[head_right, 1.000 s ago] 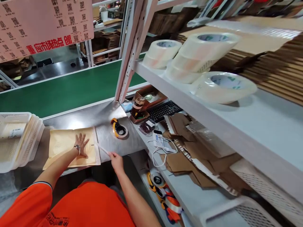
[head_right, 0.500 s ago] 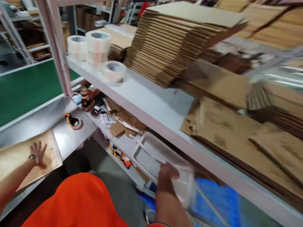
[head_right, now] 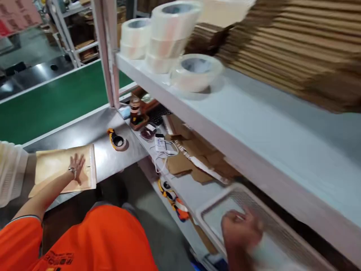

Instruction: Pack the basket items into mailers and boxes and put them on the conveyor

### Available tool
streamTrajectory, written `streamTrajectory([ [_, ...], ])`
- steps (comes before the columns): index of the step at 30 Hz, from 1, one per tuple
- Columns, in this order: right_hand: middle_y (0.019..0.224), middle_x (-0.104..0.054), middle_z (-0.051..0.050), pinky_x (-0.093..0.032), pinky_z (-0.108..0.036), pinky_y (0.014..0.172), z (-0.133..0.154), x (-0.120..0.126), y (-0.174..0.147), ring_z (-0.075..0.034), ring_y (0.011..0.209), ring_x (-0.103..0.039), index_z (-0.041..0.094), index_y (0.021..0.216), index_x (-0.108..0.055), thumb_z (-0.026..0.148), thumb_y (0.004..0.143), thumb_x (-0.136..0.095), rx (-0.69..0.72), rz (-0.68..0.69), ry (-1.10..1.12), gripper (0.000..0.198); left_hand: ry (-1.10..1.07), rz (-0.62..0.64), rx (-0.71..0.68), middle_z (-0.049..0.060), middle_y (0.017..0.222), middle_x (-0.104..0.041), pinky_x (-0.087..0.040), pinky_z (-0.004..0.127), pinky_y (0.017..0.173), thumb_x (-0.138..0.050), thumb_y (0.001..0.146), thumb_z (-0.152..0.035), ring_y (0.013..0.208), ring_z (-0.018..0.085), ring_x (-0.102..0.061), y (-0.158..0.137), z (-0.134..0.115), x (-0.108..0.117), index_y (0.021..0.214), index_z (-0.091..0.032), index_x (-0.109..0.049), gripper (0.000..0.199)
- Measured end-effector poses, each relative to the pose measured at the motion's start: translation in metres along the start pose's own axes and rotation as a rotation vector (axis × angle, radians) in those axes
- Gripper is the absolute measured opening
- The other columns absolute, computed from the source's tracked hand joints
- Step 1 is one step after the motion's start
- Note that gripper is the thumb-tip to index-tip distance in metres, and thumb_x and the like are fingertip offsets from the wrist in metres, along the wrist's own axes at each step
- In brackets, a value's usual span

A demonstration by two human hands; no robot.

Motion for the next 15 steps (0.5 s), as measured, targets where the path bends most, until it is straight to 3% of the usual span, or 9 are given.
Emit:
streamTrajectory([
  [3,0.126,-0.08,-0.03,-0.066,-0.059,0.089,0.07,-0.114,-0.041,-0.035,0.097,-0.079,0.013,0.137,-0.081,0.055,0.107,-0.051,0.291,0.267,0.069,0.06,-0.055,0.136,0.003,0.032,0.193,-0.012,0.004,0.082,0.137,-0.109,0.051,-0.075,0.174,0.068,0.004,0.011,0.003,-0.01,0.181,-0.002,-0.035,0.167],
  [6,0.133,-0.082,-0.024,-0.069,-0.055,0.109,0.181,-0.222,-0.122,-0.034,0.124,-0.08,0.013,0.136,-0.08,0.032,0.11,-0.042,0.624,0.601,0.18,0.049,-0.134,0.212,-0.012,0.032,0.193,-0.002,0.014,0.084,0.134,-0.103,0.045,-0.09,0.173,0.069,0.014,0.021,0.005,-0.025,0.185,-0.004,-0.026,0.182],
  [9,0.154,-0.076,-0.02,-0.064,-0.051,0.123,0.274,-0.306,-0.205,-0.03,0.146,-0.073,0.015,0.146,-0.076,0.01,0.101,-0.042,0.789,0.833,0.123,0.057,-0.133,0.205,-0.03,0.029,0.193,0.006,0.021,0.083,0.133,-0.104,0.038,-0.088,0.173,0.067,0.021,0.028,0.005,-0.041,0.187,-0.007,-0.022,0.188],
  [12,0.176,-0.057,-0.028,-0.046,-0.061,0.137,0.328,-0.363,-0.265,-0.037,0.168,-0.052,0.002,0.159,-0.065,0.003,0.097,-0.04,0.882,1.035,-0.048,0.067,-0.163,0.169,-0.037,0.025,0.194,0.004,0.023,0.083,0.133,-0.109,0.033,-0.076,0.173,0.066,0.023,0.036,0.001,-0.056,0.188,-0.012,-0.025,0.187],
  [15,0.184,-0.043,-0.027,-0.036,-0.063,0.141,0.358,-0.387,-0.294,-0.039,0.175,-0.039,0.001,0.17,-0.053,0.015,0.108,-0.039,0.972,1.103,-0.065,0.065,-0.199,0.119,-0.045,0.022,0.195,-0.003,0.022,0.082,0.135,-0.112,0.036,-0.065,0.174,0.064,0.021,0.042,-0.005,-0.068,0.186,-0.015,-0.033,0.177],
])
Point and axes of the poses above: each hand's wrist, its own y-axis towards the middle knuckle, its own x-axis out of the back of the hand, z = x × y, the point moved 6 cm from there along y, towards the middle knuckle
